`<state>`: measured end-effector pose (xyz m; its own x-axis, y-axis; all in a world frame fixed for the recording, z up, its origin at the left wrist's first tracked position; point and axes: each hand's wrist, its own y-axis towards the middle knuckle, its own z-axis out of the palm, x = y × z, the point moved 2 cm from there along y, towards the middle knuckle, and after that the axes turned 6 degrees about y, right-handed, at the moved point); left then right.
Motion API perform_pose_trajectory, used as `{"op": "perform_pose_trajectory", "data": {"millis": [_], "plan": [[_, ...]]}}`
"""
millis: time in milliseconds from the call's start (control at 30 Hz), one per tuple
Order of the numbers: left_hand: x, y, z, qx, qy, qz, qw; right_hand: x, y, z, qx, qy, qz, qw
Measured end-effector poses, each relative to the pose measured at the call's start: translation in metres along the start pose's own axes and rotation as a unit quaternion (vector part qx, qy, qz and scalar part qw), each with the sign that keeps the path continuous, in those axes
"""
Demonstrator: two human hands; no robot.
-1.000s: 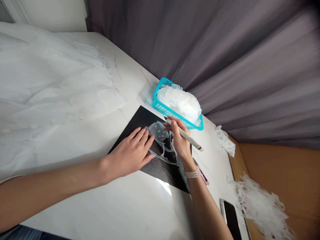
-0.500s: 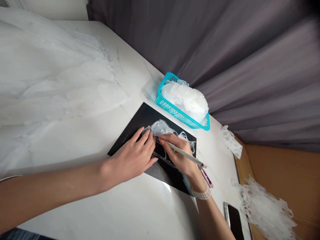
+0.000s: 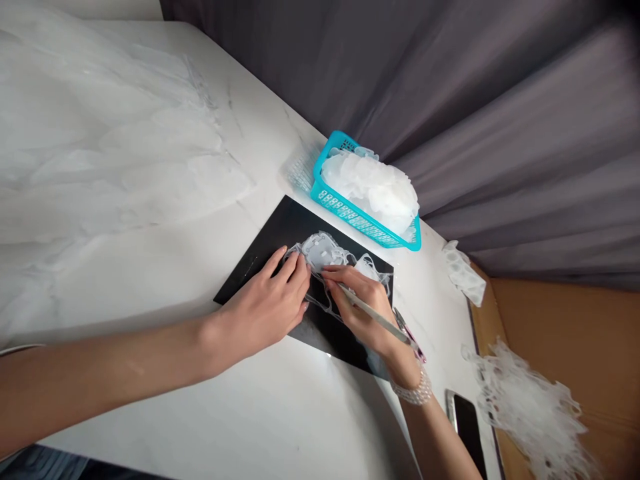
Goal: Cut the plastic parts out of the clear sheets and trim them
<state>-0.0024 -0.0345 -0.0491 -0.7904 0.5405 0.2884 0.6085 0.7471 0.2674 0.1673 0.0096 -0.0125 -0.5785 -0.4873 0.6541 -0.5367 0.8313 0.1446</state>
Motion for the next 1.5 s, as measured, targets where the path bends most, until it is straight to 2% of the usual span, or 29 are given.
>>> {"op": "perform_pose_trajectory", "data": {"millis": [167,300,467,633,767,900,1000,1067,1133,1200,1233,1300,1333,1400,1433,1500], "plan": [[0.004,0.001,0.002,-0.006,-0.037,0.030,0.999,-0.004,0.004,0.009,-0.010,-0.001,-0.050,0.999],[0.008,0.000,0.008,-0.014,-0.068,0.061,0.996,-0.008,0.006,0.012,-0.025,-0.008,-0.060,0.998],[0.013,0.000,0.005,-0.015,-0.092,0.066,0.993,-0.007,0.007,0.014,0.018,-0.055,-0.084,0.995],[0.011,0.001,-0.001,-0.019,-0.092,0.033,0.995,-0.010,0.009,0.018,0.047,-0.069,-0.106,0.991],[0.005,0.003,0.002,-0.007,-0.122,-0.001,0.993,-0.016,0.007,0.020,0.049,-0.085,-0.120,0.988],[0.001,0.002,0.004,-0.022,-0.133,-0.037,0.990,-0.013,0.005,0.022,0.049,-0.112,-0.122,0.985],[0.000,0.000,0.005,-0.023,-0.139,-0.039,0.989,-0.004,0.009,0.029,0.053,-0.139,-0.112,0.983],[0.000,0.000,0.005,-0.020,-0.137,-0.032,0.990,-0.002,0.014,0.030,0.056,-0.119,-0.108,0.985],[0.001,0.001,0.004,-0.015,-0.124,-0.022,0.992,-0.008,0.019,0.017,0.021,-0.044,-0.084,0.995],[0.002,0.003,0.002,-0.006,-0.114,-0.014,0.993,-0.027,0.018,-0.019,-0.076,0.080,-0.012,0.994],[0.002,0.003,0.001,-0.001,-0.113,-0.011,0.994,-0.041,0.014,-0.045,-0.138,0.146,0.040,0.979],[0.003,0.004,-0.001,0.005,-0.119,-0.010,0.993,-0.073,-0.002,-0.104,-0.280,0.278,0.124,0.910],[0.003,0.004,-0.001,0.005,-0.125,-0.013,0.992,-0.085,-0.013,-0.132,-0.311,0.289,0.136,0.895],[0.003,0.004,0.000,-0.003,-0.143,-0.020,0.990,-0.101,-0.034,-0.172,-0.323,0.291,0.154,0.887],[0.003,0.005,0.001,-0.009,-0.156,-0.024,0.987,-0.104,-0.043,-0.181,-0.320,0.293,0.163,0.886],[0.005,0.007,-0.001,-0.019,-0.201,-0.038,0.979,-0.096,-0.056,-0.175,-0.304,0.300,0.176,0.887]]}}
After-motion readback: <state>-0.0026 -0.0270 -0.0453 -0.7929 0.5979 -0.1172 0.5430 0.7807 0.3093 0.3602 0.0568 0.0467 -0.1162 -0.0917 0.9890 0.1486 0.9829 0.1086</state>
